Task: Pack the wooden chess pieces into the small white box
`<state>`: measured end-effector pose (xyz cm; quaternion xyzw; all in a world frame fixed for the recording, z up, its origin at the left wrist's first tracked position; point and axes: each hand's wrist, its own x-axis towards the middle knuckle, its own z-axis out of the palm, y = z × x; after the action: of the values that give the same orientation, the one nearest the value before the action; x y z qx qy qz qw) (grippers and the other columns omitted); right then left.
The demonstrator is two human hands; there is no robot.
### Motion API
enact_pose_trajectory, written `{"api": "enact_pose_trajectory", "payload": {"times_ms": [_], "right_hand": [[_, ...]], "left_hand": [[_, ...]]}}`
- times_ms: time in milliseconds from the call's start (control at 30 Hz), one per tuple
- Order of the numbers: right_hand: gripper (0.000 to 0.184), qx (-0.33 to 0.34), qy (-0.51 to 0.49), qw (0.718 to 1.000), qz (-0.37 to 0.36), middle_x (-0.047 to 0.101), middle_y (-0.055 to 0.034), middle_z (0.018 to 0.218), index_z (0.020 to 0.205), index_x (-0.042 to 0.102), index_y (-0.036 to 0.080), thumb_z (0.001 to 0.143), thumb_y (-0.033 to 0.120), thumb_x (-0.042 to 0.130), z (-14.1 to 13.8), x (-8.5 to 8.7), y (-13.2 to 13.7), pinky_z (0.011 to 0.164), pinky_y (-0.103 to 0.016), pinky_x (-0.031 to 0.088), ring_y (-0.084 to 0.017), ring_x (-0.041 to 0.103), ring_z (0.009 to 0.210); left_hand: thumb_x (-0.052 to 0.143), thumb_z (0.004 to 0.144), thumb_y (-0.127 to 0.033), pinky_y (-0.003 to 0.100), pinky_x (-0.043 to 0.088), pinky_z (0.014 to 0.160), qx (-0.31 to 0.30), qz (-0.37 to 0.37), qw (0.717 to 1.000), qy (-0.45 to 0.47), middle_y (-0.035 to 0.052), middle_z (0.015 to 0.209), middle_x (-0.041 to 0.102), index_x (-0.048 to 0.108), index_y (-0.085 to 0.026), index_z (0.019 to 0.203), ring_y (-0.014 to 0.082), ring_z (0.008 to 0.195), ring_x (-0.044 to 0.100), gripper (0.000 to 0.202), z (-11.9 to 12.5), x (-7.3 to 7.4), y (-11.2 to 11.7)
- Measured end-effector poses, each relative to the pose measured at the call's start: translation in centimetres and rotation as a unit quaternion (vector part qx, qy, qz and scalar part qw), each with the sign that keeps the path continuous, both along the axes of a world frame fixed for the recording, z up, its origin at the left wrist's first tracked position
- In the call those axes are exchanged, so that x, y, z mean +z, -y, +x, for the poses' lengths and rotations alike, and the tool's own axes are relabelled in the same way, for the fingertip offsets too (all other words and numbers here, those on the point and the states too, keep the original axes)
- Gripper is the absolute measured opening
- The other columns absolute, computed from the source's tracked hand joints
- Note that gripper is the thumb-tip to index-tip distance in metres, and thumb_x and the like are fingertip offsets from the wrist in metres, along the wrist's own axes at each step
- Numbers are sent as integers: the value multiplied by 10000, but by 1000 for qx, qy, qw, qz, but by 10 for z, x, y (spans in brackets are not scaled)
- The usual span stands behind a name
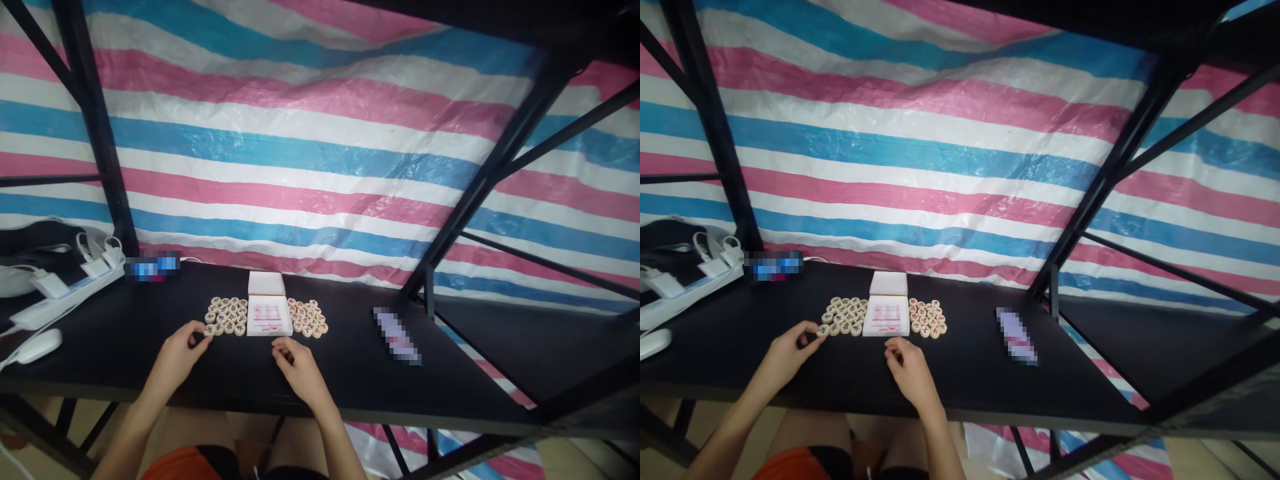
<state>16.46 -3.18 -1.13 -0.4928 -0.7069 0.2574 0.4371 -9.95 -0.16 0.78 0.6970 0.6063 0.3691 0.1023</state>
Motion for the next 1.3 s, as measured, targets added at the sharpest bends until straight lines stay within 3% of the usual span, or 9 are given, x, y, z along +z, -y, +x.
{"api": "enact_pose_trajectory", "payload": {"times_ms": [133,233,333,433,667,833,1000,1167,1300], "right_hand": [[155,1,-8,1000,-8,678,-30,816,926,635,199,838,229,511,1,3,0,663,-262,474,-160,623,718],[156,-17,27,999,12,669,-34,832,919,635,199,854,232,498,2,18,-12,686,-270,468,-170,619,764],[172,-37,144,988,50,657,-58,895,957,636,184,857,207,498,2,40,-39,805,-308,437,-195,593,885],[254,-1,284,959,13,620,-95,1113,1088,609,176,851,204,522,-2,55,-76,924,-328,375,-215,537,1066],[454,62,391,913,-97,684,-118,1015,944,693,187,533,343,808,-12,50,-132,722,-308,458,-287,628,917],[471,62,424,894,-134,705,-130,934,909,703,169,518,411,804,-15,47,-142,638,-298,454,-288,653,825],[429,65,415,898,-127,702,-112,943,909,711,184,549,403,790,-16,45,-143,636,-278,442,-267,647,828],[184,60,376,922,-70,663,-130,1023,828,718,170,670,262,701,-14,45,-134,705,-280,421,-266,610,917],[115,50,318,946,-34,683,-76,872,831,683,178,752,215,608,-6,54,-126,674,-254,399,-199,612,797]], "left_hand": [[501,776,-353,270,461,650,19,-30,997,-65,14,775,669,642,-234,815,201,711,611,189,-14,-7,-7],[470,803,-313,316,470,742,3,1,994,-105,41,880,685,654,-233,886,235,821,603,217,-14,-13,-8],[453,829,-306,356,460,805,-21,23,992,-120,62,962,682,656,-222,973,255,889,584,263,-15,-17,-7],[450,844,-313,369,454,831,-36,25,993,-113,61,995,681,645,-224,1025,258,917,577,280,-18,-19,-5],[433,856,-321,366,455,823,-25,24,993,-109,63,949,670,614,-203,1050,254,901,575,290,-16,-20,-4],[431,857,-320,358,457,807,-26,31,993,-110,61,934,664,616,-213,1037,250,893,578,279,-16,-20,-3],[418,863,-330,384,449,840,-34,42,991,-123,80,950,665,623,-191,1024,265,901,574,295,-16,-20,-3],[431,854,-315,381,458,837,-33,46,992,-115,74,948,670,628,-205,1024,263,903,579,282,-14,-19,-1],[440,849,-320,369,470,828,-29,58,994,-85,65,956,672,629,-214,998,257,919,595,263,-15,-17,0]]}}
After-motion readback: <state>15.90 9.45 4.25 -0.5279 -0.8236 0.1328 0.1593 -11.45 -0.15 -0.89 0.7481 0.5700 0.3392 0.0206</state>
